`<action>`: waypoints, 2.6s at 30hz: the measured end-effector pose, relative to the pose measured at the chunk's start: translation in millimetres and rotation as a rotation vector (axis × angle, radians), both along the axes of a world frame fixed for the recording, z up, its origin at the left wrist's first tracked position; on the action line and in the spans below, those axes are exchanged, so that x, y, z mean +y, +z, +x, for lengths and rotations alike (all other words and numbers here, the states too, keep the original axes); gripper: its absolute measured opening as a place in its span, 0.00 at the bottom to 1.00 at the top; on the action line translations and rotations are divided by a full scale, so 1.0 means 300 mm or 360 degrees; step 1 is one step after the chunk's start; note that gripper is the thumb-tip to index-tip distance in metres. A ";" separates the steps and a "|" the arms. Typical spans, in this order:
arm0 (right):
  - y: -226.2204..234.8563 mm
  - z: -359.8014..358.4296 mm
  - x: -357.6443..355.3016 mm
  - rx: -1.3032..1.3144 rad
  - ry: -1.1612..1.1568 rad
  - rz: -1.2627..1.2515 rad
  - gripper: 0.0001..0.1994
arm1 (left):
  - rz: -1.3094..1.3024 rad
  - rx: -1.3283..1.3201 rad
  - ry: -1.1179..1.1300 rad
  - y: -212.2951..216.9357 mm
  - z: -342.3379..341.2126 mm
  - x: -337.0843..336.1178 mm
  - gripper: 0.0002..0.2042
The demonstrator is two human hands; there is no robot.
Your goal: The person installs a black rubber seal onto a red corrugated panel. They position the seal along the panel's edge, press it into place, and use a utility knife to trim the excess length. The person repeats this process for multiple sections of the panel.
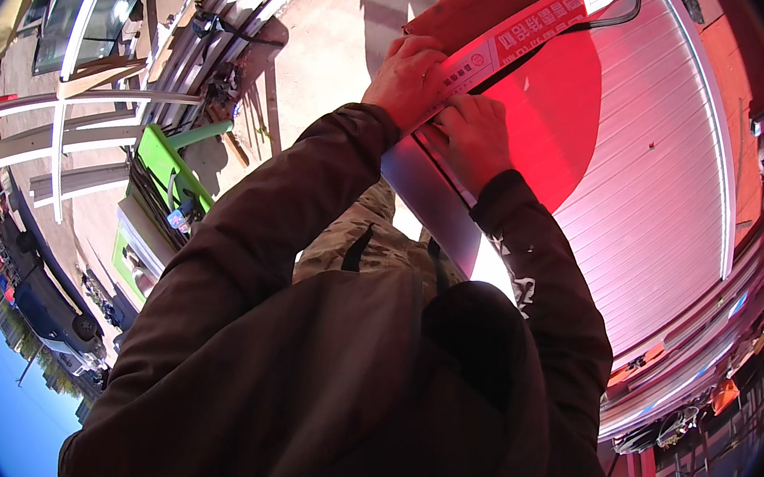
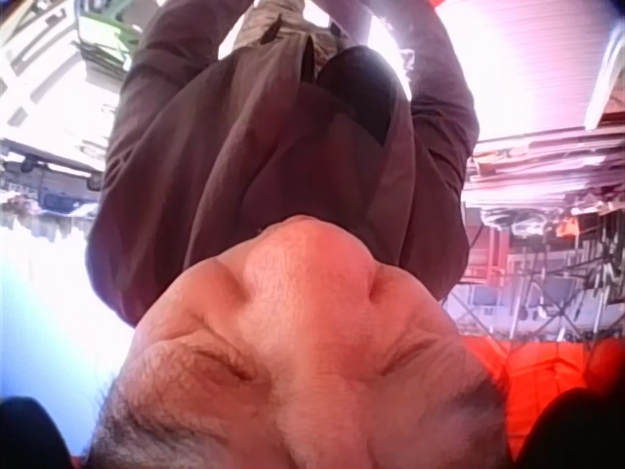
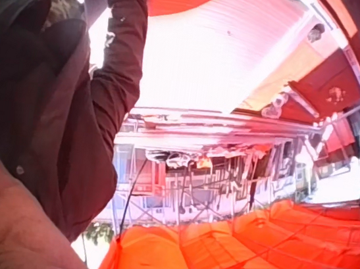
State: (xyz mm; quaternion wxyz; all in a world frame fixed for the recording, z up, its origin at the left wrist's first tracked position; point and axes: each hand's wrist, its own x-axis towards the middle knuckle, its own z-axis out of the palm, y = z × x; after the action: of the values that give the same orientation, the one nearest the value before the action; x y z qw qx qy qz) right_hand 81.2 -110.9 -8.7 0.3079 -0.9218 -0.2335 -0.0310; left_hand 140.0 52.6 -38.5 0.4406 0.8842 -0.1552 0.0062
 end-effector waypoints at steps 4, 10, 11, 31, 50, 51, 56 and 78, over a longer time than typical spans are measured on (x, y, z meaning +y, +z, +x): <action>0.005 -0.014 -0.016 0.0137 -0.0117 0.0168 0.09 | 0.0046 0.0007 -0.0023 -0.019 -0.008 0.010 0.10; 0.020 0.077 -0.204 0.1340 -0.1207 0.2365 0.17 | 0.0335 -0.0034 -0.0034 0.074 0.041 -0.106 0.24; 0.025 0.101 -0.232 0.1440 -0.1046 0.2570 0.19 | 0.0416 0.0018 -0.0086 0.089 0.061 -0.152 0.31; 0.041 0.366 -0.580 0.0130 -0.1047 0.0425 0.12 | 0.0288 -0.0028 -0.0130 0.072 0.219 -0.367 0.30; 0.003 0.677 -0.861 -0.0204 0.0113 -0.0001 0.10 | 0.0150 -0.0305 -0.0160 0.066 0.387 -0.604 0.05; 0.001 0.679 -0.866 -0.0211 0.0127 -0.0024 0.11 | 0.0162 -0.0292 -0.0159 0.066 0.387 -0.605 0.05; -0.010 0.701 -0.837 -0.0365 0.0100 0.0028 0.09 | 0.0195 -0.0253 -0.0159 0.072 0.387 -0.602 0.07; -0.029 0.726 -0.788 -0.0381 0.0291 0.0121 0.13 | 0.0299 -0.0321 -0.0199 0.076 0.381 -0.594 0.11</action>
State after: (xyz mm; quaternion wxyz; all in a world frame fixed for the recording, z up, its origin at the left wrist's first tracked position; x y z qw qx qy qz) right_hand 299.1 -347.3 -17.4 0.3142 -0.8740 -0.3501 -0.1215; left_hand 254.2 -125.7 -15.8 0.3377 0.9050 -0.2533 0.0531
